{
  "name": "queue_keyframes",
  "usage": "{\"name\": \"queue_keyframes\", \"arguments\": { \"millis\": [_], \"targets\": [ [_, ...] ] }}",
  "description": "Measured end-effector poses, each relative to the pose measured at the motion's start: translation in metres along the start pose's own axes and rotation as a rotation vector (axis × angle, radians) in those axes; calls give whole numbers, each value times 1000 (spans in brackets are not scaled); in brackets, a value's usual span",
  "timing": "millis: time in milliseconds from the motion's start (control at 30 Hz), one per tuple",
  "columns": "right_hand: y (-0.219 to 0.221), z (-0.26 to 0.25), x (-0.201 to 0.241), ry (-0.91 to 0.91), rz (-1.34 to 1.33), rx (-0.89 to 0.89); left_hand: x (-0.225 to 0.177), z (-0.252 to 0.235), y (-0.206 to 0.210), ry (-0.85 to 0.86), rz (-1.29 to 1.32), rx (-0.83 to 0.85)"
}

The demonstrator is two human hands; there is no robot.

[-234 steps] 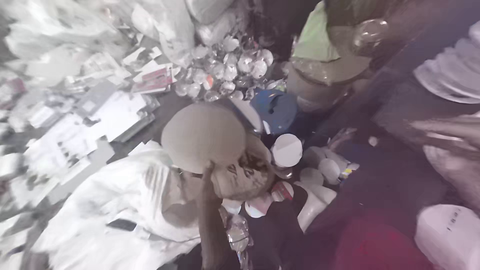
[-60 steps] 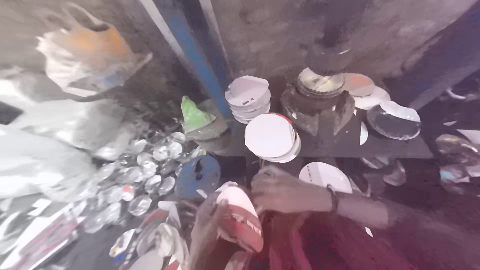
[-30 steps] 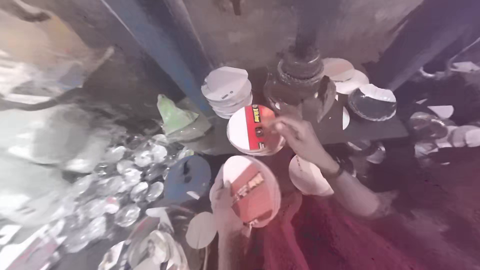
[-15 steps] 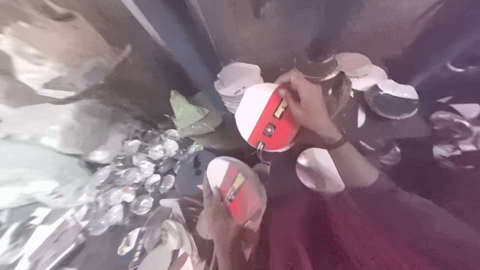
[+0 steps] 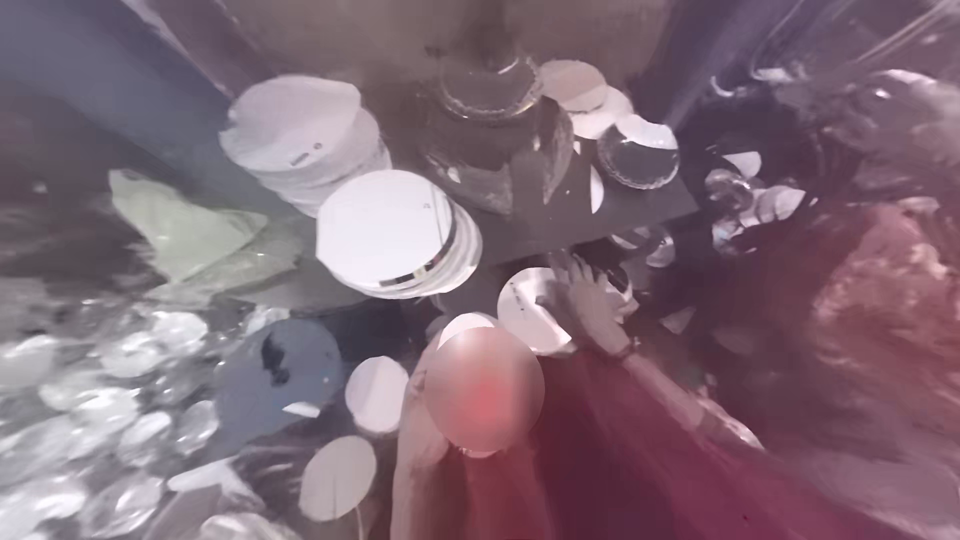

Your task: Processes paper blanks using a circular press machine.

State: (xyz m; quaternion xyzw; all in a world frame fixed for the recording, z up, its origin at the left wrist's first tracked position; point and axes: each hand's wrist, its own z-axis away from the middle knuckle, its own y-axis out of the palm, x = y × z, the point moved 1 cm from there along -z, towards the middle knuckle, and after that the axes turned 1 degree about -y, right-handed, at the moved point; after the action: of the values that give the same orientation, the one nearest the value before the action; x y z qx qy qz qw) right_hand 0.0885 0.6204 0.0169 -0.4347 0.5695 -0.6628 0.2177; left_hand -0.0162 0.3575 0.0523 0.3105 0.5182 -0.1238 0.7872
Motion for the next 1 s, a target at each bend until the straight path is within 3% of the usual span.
{"name": "queue_keyframes", "arguments": {
  "millis": [133, 233, 267, 433, 500, 567, 633, 700, 767, 867, 1000],
  "targets": [
    [1, -4, -8, -30, -68, -207, 4, -8, 3, 26, 11, 25],
    [-17, -3, -16, 105, -378, -292, 4, -14, 6, 45, 39, 54],
    [-18, -2, -23, 63, -498, -339, 5, -17, 8, 55, 40, 74],
    [-31, 26, 4, -23, -962, -41, 14, -21, 24, 33, -143, 95],
    [-35, 28, 10, -29, -912, -44, 16, -23, 19, 38, -188, 62],
    [-29, 24, 3, -11, -573, -109, 14, -20, 4, 51, -227, -6],
    [-15, 14, -8, 102, -193, 19, 10, -18, -14, 77, -242, -47],
    [-1, 6, -17, 158, -80, 16, 8, -14, -27, 84, -210, -75],
    [-2, 4, -18, 87, -136, -183, 5, -12, -30, 88, -151, -126],
    [-12, 7, -15, 5, -459, -377, 2, -8, -31, 96, -90, -131],
    [-20, 11, -18, -9, -878, -240, 7, -17, -17, 104, -147, -58]
  ]
}}
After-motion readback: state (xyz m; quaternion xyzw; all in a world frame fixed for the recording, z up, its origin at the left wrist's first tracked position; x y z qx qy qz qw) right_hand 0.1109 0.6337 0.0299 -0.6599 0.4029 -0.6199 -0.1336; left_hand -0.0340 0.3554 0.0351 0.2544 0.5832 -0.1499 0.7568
